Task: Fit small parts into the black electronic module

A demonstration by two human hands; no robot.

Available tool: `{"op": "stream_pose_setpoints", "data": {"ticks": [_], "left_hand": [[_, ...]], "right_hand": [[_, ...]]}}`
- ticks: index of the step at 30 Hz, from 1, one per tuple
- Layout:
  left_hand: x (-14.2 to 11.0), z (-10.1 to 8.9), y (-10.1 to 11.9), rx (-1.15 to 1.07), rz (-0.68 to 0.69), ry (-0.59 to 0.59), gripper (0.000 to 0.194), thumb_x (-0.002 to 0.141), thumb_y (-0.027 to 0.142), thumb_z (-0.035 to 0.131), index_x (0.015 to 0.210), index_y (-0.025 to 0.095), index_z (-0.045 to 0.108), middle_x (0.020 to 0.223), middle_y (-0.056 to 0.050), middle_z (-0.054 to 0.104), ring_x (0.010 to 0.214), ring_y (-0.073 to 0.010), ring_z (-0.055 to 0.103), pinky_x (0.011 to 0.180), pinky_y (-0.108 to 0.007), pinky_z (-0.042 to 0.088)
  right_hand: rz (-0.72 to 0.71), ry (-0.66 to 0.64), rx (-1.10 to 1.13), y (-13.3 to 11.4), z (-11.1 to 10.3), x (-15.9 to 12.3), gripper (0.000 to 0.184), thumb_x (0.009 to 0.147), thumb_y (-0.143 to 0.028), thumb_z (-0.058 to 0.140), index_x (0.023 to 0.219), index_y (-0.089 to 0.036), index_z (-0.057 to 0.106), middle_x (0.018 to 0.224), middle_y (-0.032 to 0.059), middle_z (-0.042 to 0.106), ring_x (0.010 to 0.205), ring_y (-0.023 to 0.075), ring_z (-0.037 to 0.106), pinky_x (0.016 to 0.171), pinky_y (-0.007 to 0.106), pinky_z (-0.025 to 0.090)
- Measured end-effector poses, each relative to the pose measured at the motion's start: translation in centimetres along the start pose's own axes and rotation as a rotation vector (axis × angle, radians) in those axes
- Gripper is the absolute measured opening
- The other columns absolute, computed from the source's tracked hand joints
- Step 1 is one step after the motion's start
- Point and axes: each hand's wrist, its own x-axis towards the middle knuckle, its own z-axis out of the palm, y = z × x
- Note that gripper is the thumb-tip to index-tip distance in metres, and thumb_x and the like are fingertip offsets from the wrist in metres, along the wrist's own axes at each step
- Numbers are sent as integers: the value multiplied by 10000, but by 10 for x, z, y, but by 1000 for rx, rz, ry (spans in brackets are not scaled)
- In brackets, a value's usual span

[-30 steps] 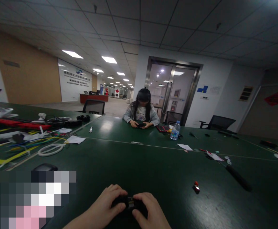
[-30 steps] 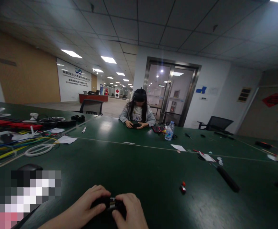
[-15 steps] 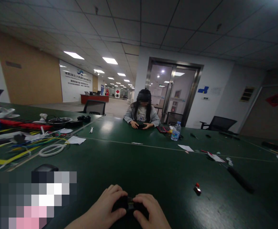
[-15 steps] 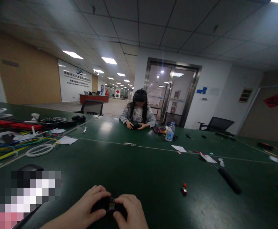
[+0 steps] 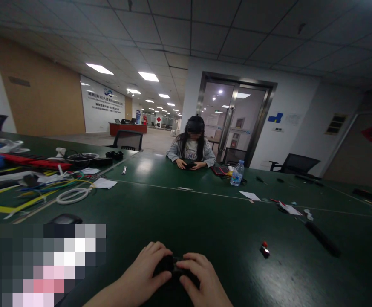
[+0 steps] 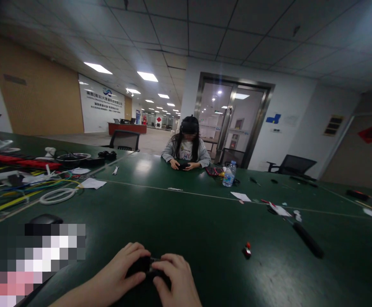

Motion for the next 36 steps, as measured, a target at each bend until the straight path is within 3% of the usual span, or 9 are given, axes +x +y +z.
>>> {"op": "stream_pose_setpoints", "data": {"ticks": [13,25,36], "left_hand": [[1,-3,10,19,-30,-12,364,725,192,574,1086,240,567,1069,-51,552,987,-230,472,897,-361,373],[-2,-2,4,12,6,-22,377,763,185,550,1136,243,534,1104,-52,548,1012,-236,477,908,-374,368],[2,-1,-2,23,-45,7,371,790,211,567,1158,244,543,1119,-43,536,1030,-230,475,906,-356,378]], "right_hand": [[-87,-14,8,23,7,5,387,737,-295,596,1124,-317,588,1194,61,580,1109,252,510,951,389,383],[31,-6,35,-4,-4,-6,411,765,-230,539,1175,-262,544,1211,53,559,1141,217,471,986,361,346],[100,70,103,0,-3,2,384,756,-202,542,1140,-225,555,1147,39,588,1092,200,507,961,335,365]]}}
